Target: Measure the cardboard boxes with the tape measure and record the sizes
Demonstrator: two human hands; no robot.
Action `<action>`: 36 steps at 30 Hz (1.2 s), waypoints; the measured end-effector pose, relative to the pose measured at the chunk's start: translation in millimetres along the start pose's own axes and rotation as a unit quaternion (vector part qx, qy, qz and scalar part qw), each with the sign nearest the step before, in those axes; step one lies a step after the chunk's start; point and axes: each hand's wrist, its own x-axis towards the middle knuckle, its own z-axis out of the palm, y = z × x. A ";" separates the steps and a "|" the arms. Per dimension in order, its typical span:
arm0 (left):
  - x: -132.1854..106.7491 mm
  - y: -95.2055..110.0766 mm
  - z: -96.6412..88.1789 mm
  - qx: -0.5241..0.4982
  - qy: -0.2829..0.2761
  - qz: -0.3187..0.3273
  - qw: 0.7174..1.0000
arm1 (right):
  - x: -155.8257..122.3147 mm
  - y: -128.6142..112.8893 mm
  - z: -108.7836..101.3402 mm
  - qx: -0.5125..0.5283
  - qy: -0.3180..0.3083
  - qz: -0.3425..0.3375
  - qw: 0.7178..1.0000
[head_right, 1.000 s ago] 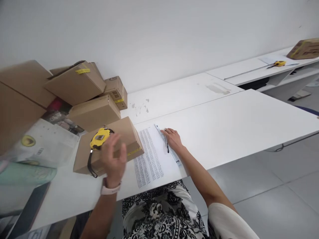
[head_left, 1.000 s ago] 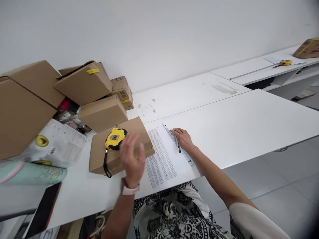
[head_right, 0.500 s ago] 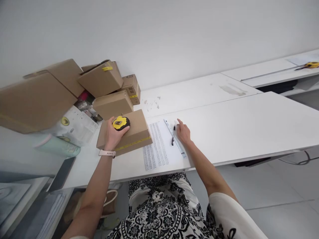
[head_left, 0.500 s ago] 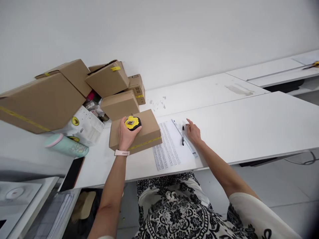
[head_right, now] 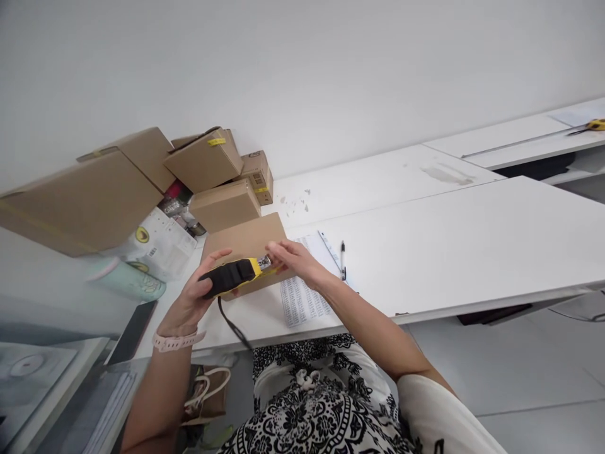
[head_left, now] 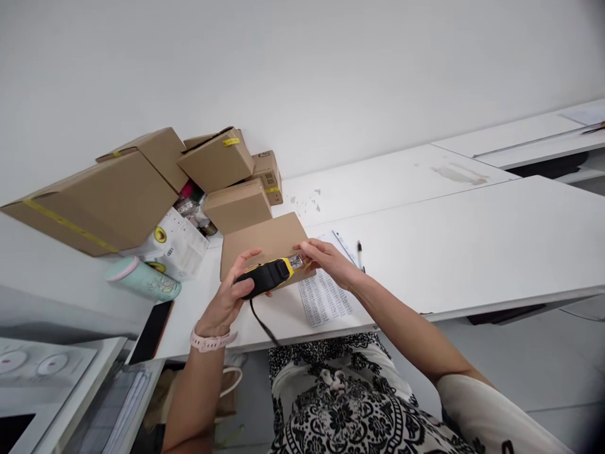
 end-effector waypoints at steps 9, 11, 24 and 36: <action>17.9 8.7 -41.7 -0.025 0.156 -0.018 0.987 | 51.8 11.3 1.5 0.043 -0.043 0.028 0.998; 25.9 19.0 -63.7 -0.035 0.203 -0.016 0.978 | 72.2 5.1 -20.7 0.066 0.014 0.022 0.997; 34.8 2.4 -160.6 -0.035 0.313 -0.083 0.945 | 120.9 67.9 -61.4 0.006 0.114 0.005 0.993; 42.7 -10.4 -174.6 -0.038 0.299 -0.094 0.949 | 124.5 75.8 -56.0 -0.010 0.141 -0.013 0.990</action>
